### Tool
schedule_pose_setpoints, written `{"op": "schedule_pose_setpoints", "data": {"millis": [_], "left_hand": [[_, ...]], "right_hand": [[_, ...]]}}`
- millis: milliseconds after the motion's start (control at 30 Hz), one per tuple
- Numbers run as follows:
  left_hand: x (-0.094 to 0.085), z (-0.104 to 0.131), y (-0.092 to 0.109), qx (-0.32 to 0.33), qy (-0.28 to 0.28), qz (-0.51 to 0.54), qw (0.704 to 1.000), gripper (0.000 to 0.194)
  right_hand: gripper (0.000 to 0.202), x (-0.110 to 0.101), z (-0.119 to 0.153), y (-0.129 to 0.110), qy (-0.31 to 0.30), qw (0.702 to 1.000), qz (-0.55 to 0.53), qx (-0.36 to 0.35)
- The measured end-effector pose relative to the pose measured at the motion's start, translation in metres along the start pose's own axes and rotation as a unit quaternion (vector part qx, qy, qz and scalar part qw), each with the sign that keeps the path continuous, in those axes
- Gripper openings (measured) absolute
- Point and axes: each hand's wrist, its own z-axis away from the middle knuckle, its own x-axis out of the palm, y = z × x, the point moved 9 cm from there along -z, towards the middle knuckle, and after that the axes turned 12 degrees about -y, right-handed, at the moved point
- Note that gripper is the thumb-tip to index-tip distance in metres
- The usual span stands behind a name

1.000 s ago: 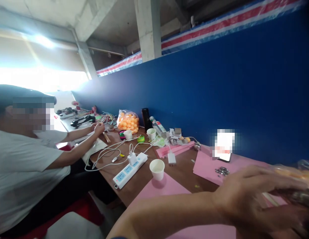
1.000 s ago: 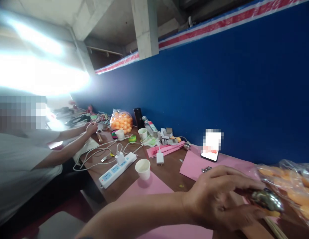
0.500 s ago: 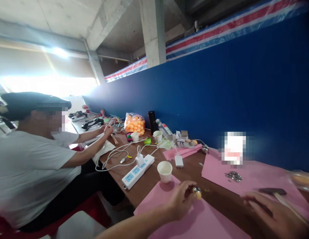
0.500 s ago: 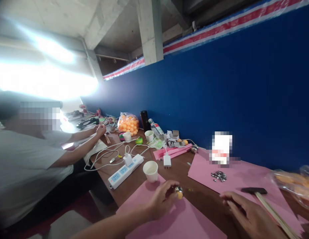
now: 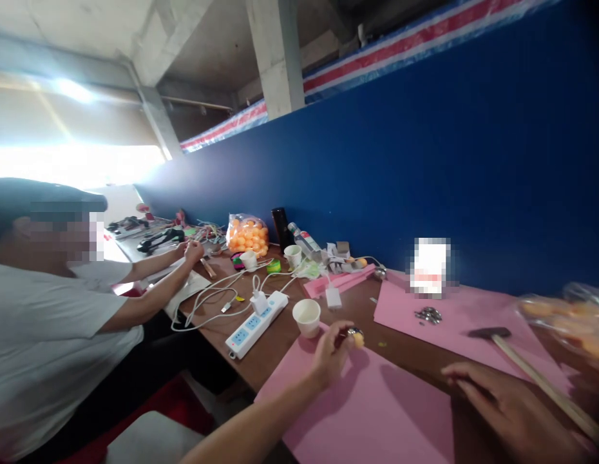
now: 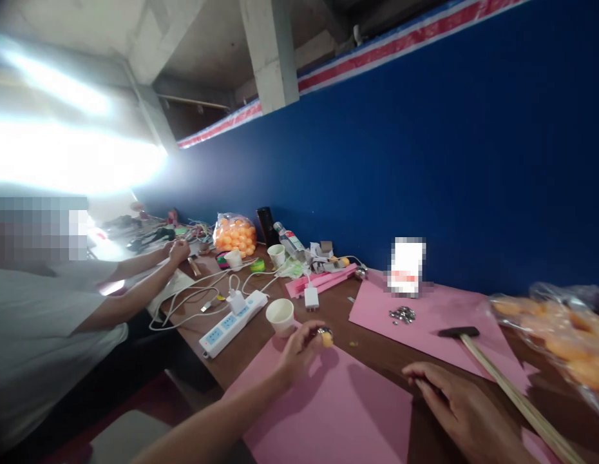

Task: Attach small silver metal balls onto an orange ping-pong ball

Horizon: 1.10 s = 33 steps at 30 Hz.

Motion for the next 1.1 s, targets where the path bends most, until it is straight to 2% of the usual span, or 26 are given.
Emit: {"op": "schedule_pose_setpoints", "data": {"millis": [67, 167, 333, 433, 533, 700, 933, 1100], "left_hand": [[0.001, 0.000, 0.002, -0.005, -0.018, 0.019, 1.000, 0.030], [0.002, 0.007, 0.017, 0.004, -0.037, 0.005, 0.999, 0.030], [0.005, 0.027, 0.037, 0.004, -0.069, -0.096, 0.993, 0.029], [0.005, 0.032, 0.037, 0.014, -0.076, -0.157, 0.985, 0.026], [0.003, 0.032, 0.032, 0.016, -0.069, -0.189, 0.979, 0.027], [0.002, 0.025, 0.028, 0.020, -0.057, -0.202, 0.977, 0.027], [0.002, 0.018, 0.020, 0.007, -0.058, -0.178, 0.982, 0.028], [-0.003, 0.016, 0.004, -0.025, -0.053, -0.141, 0.988, 0.031]], "right_hand": [[0.022, -0.001, 0.004, -0.009, -0.037, 0.999, 0.004, 0.009], [0.025, 0.000, 0.007, -0.022, -0.082, 0.997, -0.006, 0.009], [0.026, 0.008, 0.005, -0.060, -0.135, 0.989, -0.006, -0.063], [0.029, 0.021, 0.004, -0.087, -0.159, 0.979, 0.016, -0.127], [0.024, 0.035, 0.001, -0.102, -0.177, 0.972, 0.050, -0.150], [0.022, 0.047, -0.003, -0.102, -0.189, 0.965, 0.085, -0.161], [0.019, 0.047, -0.006, -0.087, -0.182, 0.972, 0.058, -0.138], [0.022, 0.041, -0.008, -0.084, -0.169, 0.977, 0.028, -0.129]]}}
